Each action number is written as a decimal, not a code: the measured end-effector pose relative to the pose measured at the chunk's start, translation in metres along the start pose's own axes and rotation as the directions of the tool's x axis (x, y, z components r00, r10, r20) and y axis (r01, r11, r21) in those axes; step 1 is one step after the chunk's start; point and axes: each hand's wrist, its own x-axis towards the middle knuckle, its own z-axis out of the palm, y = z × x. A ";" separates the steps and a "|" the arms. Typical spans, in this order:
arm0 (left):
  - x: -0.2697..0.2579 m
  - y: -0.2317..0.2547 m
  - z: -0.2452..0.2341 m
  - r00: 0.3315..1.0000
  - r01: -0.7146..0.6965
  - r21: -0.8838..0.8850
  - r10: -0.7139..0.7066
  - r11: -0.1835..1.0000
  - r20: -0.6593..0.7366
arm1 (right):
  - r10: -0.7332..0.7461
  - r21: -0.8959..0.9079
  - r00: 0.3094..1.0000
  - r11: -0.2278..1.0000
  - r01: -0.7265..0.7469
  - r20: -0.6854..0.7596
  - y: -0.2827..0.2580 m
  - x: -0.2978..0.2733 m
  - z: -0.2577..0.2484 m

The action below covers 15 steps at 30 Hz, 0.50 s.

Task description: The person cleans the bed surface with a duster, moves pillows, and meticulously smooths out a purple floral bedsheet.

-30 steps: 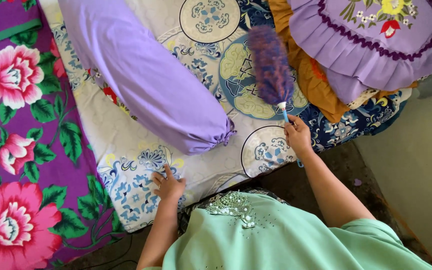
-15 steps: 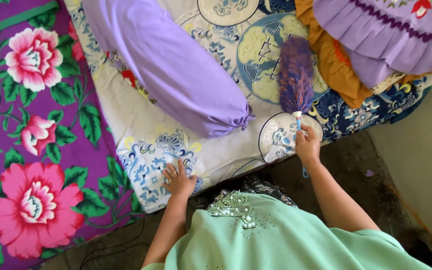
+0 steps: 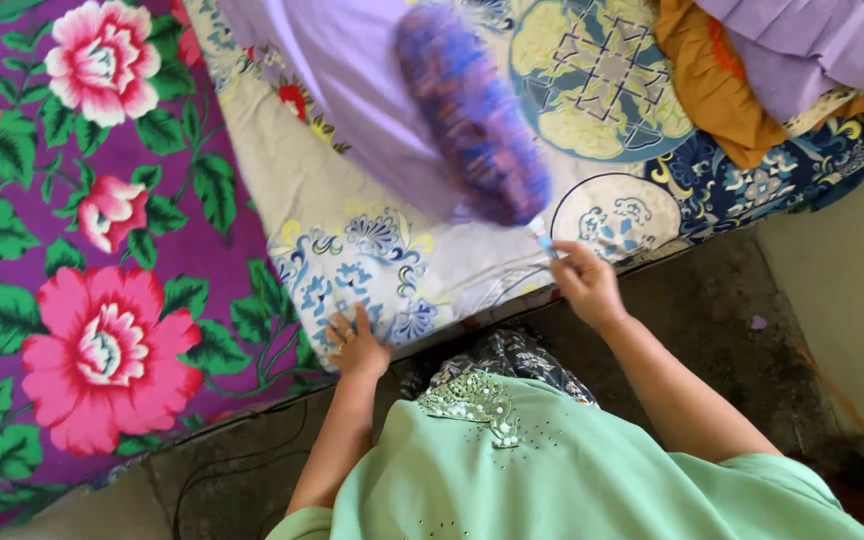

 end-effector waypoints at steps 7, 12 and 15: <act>-0.046 -0.038 0.000 0.995 -0.085 -0.011 0.085 0.996 0.045 | 0.060 -0.503 0.893 0.842 0.194 0.446 0.023 -0.070 0.076; -0.014 -0.116 0.065 0.988 -0.124 -0.198 0.140 0.972 0.066 | 0.192 -0.479 0.712 0.848 0.226 0.676 0.013 -0.095 0.088; -0.016 -0.146 0.071 0.996 -0.092 -0.301 0.094 0.949 -0.006 | 0.172 -0.438 0.650 0.857 0.271 0.740 -0.007 -0.079 0.100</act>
